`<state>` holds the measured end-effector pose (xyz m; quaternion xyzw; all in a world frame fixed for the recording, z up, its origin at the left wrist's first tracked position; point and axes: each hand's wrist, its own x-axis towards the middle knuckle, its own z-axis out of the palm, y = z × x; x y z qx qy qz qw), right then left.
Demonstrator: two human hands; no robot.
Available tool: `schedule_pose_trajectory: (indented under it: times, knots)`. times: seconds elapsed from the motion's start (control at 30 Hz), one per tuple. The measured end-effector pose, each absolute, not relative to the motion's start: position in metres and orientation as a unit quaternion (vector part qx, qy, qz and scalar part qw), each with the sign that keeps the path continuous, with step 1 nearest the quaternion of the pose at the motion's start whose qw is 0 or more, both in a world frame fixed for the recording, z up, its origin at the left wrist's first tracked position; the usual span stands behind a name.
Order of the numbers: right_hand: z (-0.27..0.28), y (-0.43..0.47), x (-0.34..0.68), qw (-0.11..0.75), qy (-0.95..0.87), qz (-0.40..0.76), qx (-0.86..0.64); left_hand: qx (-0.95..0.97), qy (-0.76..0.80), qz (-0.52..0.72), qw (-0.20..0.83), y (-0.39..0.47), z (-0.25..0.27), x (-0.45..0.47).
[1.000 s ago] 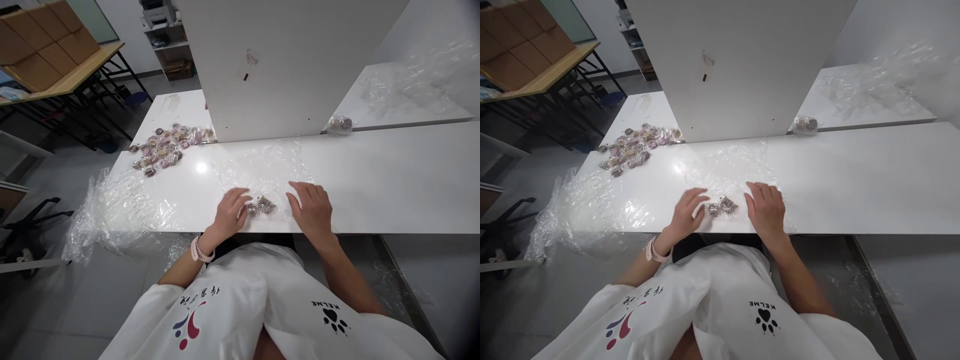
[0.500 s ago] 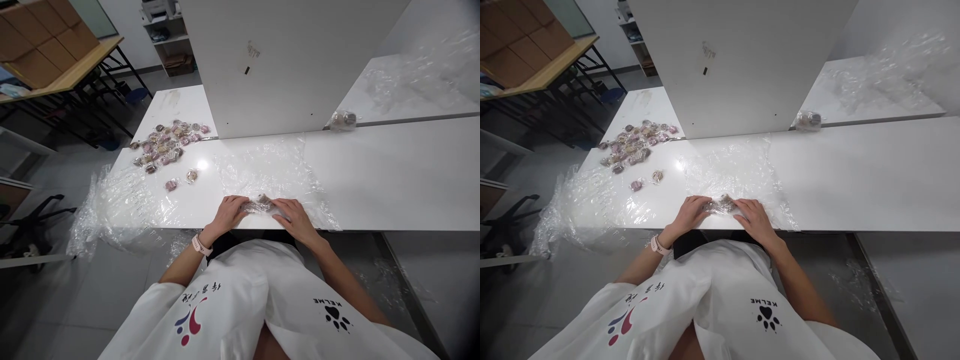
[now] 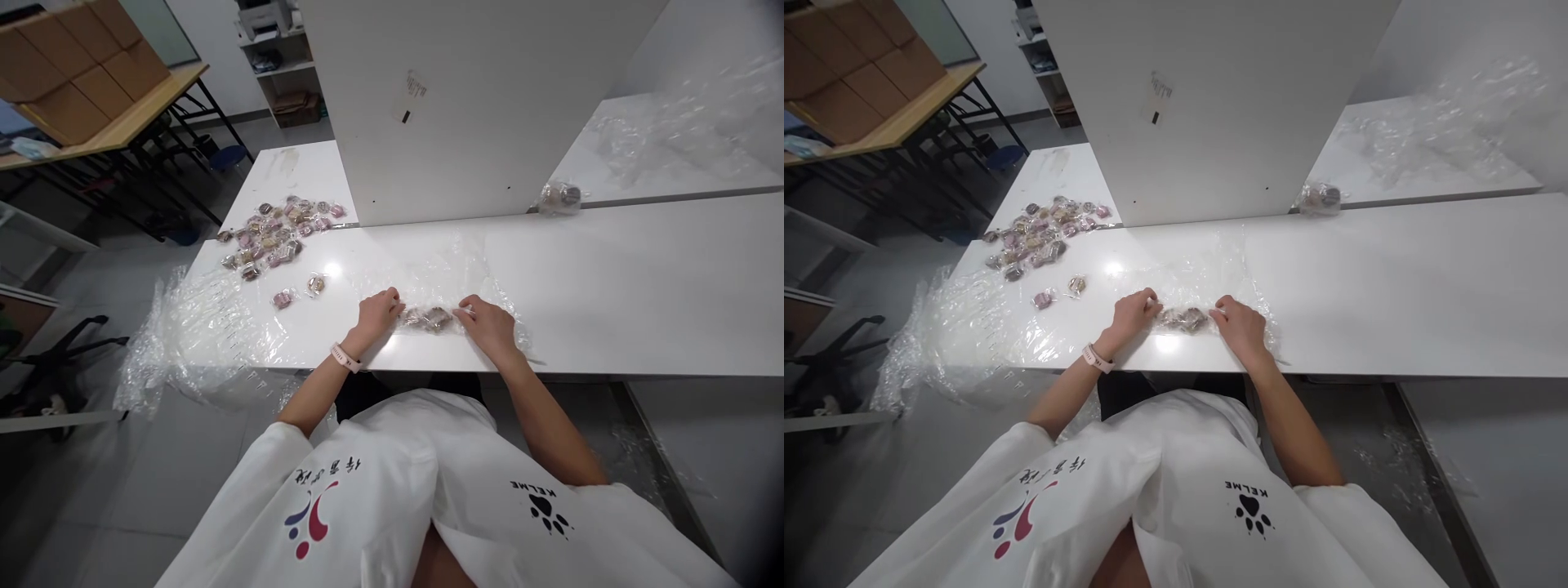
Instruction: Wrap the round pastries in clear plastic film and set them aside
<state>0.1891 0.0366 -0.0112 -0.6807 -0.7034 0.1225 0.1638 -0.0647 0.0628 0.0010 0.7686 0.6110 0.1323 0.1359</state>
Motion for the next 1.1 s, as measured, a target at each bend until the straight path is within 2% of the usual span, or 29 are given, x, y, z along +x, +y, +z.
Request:
schedule_pose_trajectory:
  times: [0.1, 0.23, 0.47, 0.53, 0.6, 0.7, 0.77, 0.83, 0.97, 1.1]
  knots:
    - [-0.011, 0.023, 0.196, 0.223, -0.762, 0.058, -0.605, 0.819, 0.531, 0.207, 0.065, 0.047, 0.003, -0.075]
    - [-0.025, 0.005, 0.205, 0.237, -0.837, 0.081, -0.486, 0.891, 0.385, 0.215, 0.112, 0.027, -0.007, -0.088]
    - [-0.025, 0.024, 0.205, 0.306, -0.755, 0.134, -0.564, 0.793, 0.528, 0.228, 0.203, 0.045, -0.012, -0.087]
    - [-0.015, 0.033, 0.206, 0.28, -0.73, 0.179, -0.597, 0.763, 0.562, 0.203, 0.246, 0.051, -0.002, -0.083]
    - [-0.007, 0.041, 0.204, 0.218, -0.72, 0.208, -0.625, 0.747, 0.585, 0.15, 0.276, 0.056, 0.007, -0.078]
    - [0.0, 0.045, 0.198, 0.14, -0.726, 0.152, -0.656, 0.749, 0.622, 0.09, 0.211, 0.056, 0.016, -0.069]
    - [0.002, 0.04, 0.194, 0.171, -0.746, 0.064, -0.64, 0.774, 0.61, 0.124, 0.116, 0.05, 0.018, -0.066]
    - [0.001, 0.028, 0.193, 0.234, -0.783, 0.005, -0.576, 0.826, 0.532, 0.175, 0.063, 0.038, 0.015, -0.066]
    - [-0.013, 0.008, 0.192, 0.256, -0.85, 0.028, -0.46, 0.895, 0.397, 0.183, 0.085, 0.022, -0.001, -0.07]
    - [-0.025, 0.016, 0.183, 0.249, -0.811, 0.074, -0.524, 0.849, 0.483, 0.182, 0.113, 0.037, -0.012, -0.065]
